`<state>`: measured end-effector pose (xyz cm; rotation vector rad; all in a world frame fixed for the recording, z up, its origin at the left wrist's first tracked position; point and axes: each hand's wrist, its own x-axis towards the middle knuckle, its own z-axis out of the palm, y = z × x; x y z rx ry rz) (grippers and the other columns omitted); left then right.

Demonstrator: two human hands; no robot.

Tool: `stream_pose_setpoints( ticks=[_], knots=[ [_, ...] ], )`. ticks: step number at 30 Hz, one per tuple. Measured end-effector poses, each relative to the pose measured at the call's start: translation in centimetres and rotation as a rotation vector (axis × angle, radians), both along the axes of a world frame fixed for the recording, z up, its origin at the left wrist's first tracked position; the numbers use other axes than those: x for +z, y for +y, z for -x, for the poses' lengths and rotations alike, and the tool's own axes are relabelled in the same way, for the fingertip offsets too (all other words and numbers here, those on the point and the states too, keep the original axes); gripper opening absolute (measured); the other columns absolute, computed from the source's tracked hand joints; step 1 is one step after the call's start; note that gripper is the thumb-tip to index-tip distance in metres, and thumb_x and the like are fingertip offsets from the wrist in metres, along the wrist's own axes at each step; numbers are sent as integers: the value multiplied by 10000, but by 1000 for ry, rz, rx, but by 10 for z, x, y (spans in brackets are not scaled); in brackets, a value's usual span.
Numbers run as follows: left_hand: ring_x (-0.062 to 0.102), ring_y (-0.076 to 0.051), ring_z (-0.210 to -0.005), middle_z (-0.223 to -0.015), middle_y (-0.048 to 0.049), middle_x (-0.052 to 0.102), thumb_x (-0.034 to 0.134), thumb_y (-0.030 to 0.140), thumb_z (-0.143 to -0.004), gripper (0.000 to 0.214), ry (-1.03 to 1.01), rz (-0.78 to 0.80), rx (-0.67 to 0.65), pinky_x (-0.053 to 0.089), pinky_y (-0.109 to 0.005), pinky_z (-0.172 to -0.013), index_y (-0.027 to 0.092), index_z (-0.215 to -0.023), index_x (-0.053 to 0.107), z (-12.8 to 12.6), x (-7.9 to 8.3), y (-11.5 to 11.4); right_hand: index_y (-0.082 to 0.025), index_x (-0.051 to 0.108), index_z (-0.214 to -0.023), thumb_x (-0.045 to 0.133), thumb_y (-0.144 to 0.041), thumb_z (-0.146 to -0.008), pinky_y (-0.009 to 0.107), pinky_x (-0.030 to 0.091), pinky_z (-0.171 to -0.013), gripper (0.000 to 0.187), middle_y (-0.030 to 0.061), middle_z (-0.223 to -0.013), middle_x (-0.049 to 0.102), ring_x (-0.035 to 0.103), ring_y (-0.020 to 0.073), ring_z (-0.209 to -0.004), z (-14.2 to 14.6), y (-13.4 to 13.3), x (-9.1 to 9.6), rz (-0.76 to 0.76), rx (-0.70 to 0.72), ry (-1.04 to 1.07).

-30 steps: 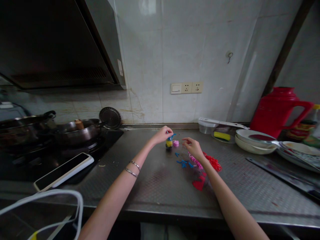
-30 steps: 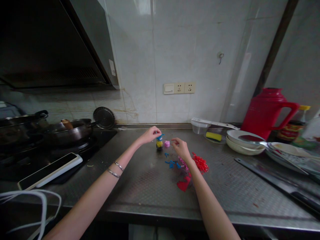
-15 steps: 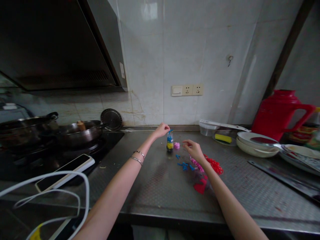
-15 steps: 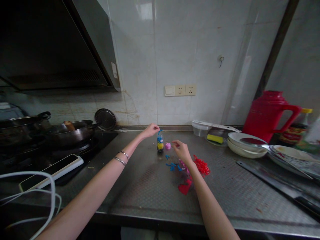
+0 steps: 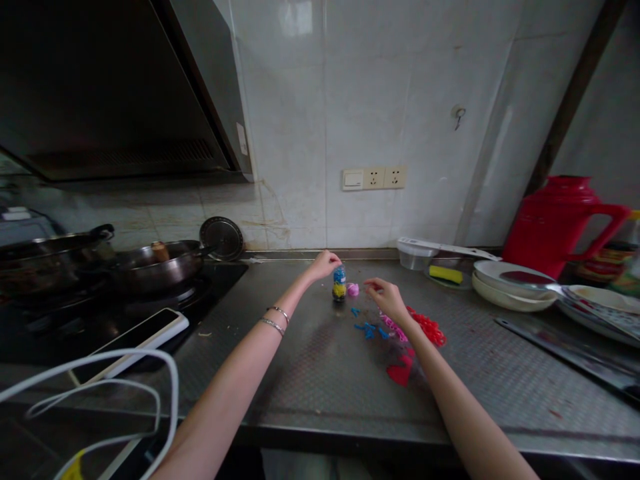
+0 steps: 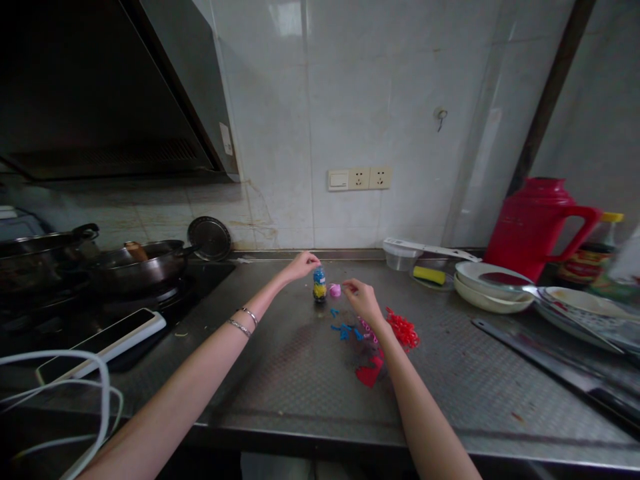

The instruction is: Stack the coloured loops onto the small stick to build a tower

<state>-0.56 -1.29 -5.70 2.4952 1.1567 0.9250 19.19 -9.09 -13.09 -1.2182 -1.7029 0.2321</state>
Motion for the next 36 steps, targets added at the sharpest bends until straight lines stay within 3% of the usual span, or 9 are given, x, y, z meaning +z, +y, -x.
stream_pose_setpoints(
  ticks=[10,16,20,29,36],
  knots=[
    [575,-147,-747,-817,-71,675,495,222,-768,221,-153,-32,-1,417,-248,-700,109,-810,681,7,-8,1,-140,660,-861,441,-219,-707,235,427,-651,279,55,-765,673,594,156,-691,1,-1,0,48,13,-92],
    [587,-161,-807,-878,-103,667,493,248,-768,244,-372,-8,31,425,-263,-745,91,-830,669,12,-17,7,-138,653,-940,535,-243,-687,233,425,-693,298,66,-857,669,593,169,-755,4,3,-12,186,164,-298],
    [583,-155,-801,-863,-96,666,475,245,-771,249,-527,63,127,422,-255,-736,93,-826,665,22,-35,9,-155,634,-989,597,-255,-658,239,416,-723,348,75,-921,647,578,181,-816,9,3,-18,216,170,-418],
    [475,-99,-515,-581,-43,572,440,276,-774,294,-634,372,380,327,-192,-475,78,-790,657,45,-102,-5,-162,627,-985,528,-140,-683,203,396,-635,319,48,-778,640,560,136,-683,17,6,-21,273,208,-487],
    [431,-77,-477,-598,-35,560,418,269,-776,298,-656,387,395,295,-179,-451,87,-793,654,46,-111,-1,-146,652,-932,446,-69,-684,198,384,-613,331,46,-707,637,543,125,-615,19,11,-27,225,192,-463]
  ],
)
